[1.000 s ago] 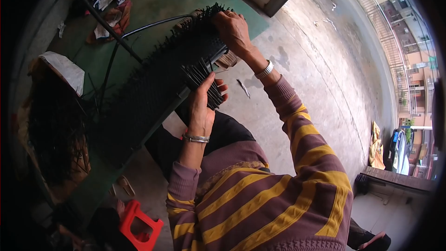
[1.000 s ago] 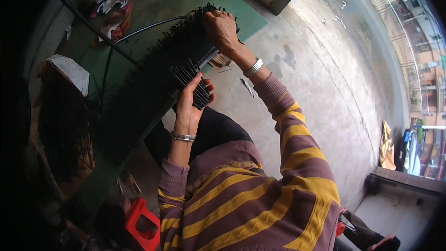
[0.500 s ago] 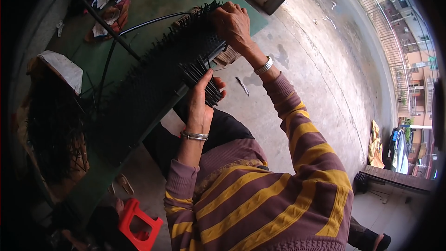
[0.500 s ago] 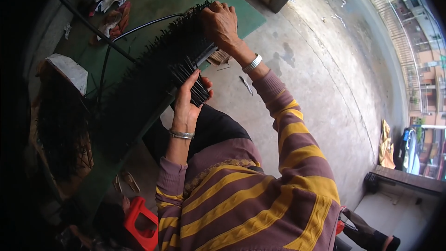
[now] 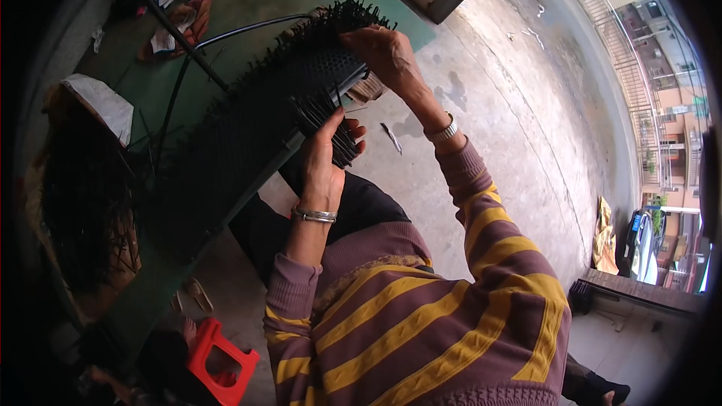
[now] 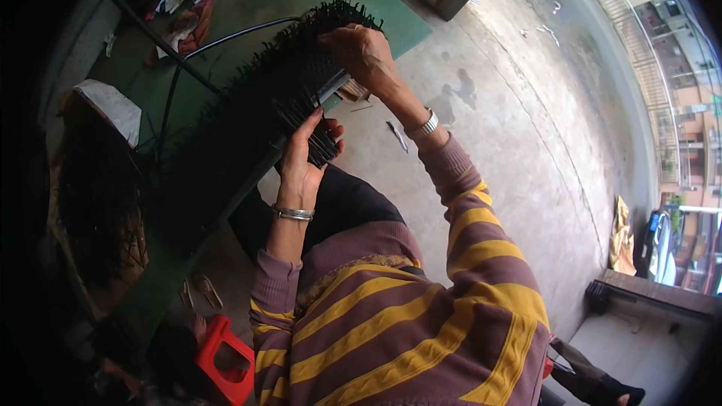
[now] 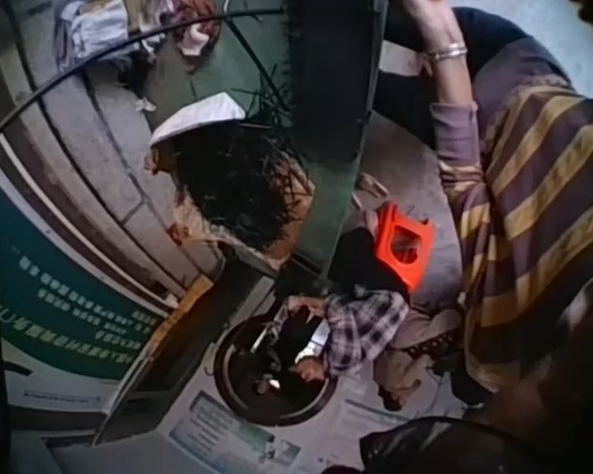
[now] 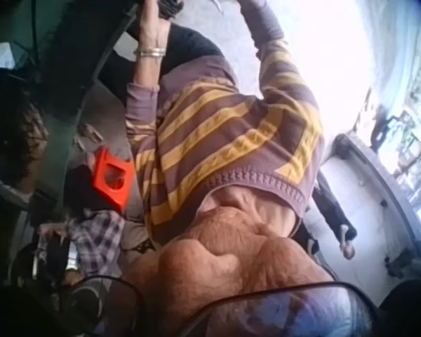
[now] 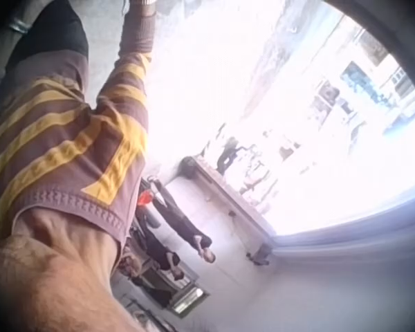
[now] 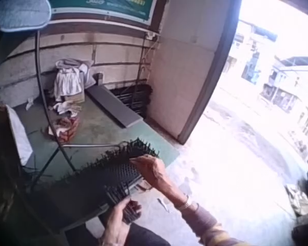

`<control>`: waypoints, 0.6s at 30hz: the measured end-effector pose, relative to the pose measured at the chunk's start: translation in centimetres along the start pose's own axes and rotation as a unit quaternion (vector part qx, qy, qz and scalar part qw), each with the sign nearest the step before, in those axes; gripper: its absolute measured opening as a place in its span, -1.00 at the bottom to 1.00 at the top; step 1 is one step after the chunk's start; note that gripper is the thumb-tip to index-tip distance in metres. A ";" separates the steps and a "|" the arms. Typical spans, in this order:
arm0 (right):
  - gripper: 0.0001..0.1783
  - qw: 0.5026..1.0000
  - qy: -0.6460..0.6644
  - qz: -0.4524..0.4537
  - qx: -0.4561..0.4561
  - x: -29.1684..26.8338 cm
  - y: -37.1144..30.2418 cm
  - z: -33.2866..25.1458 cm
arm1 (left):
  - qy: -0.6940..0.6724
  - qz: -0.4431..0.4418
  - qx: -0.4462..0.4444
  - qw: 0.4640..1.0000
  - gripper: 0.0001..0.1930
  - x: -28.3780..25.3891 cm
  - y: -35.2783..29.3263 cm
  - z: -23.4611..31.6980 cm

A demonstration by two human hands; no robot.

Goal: Sorting and inserting bristles into a spiked board to assemble a brush.

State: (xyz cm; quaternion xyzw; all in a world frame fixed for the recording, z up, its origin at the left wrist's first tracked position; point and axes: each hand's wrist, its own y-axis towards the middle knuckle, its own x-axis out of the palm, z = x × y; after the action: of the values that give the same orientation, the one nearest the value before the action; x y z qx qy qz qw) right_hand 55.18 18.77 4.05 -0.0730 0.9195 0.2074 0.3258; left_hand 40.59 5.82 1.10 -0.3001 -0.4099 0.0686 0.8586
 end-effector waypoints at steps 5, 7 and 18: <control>-0.85 0.970 0.131 -0.184 0.091 -0.5 -3.7 -2.8 | 0.016 0.010 -0.021 1.000 -0.78 -0.4 0.7 -0.2; -0.88 0.969 0.169 -0.165 0.076 -0.5 -3.9 -2.4 | 0.015 0.014 -0.020 1.000 -0.77 0.0 0.4 -0.1; -0.90 0.962 -0.101 0.228 -0.107 -0.1 0.8 2.0 | -0.032 -0.010 -0.013 0.999 -0.77 0.1 0.3 -0.7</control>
State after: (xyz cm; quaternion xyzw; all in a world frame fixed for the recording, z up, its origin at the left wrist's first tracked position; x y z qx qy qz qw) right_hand 56.14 20.35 2.97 0.1255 0.8467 0.3798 0.3508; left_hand 41.18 5.80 0.64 -0.3050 -0.4411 0.0640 0.8416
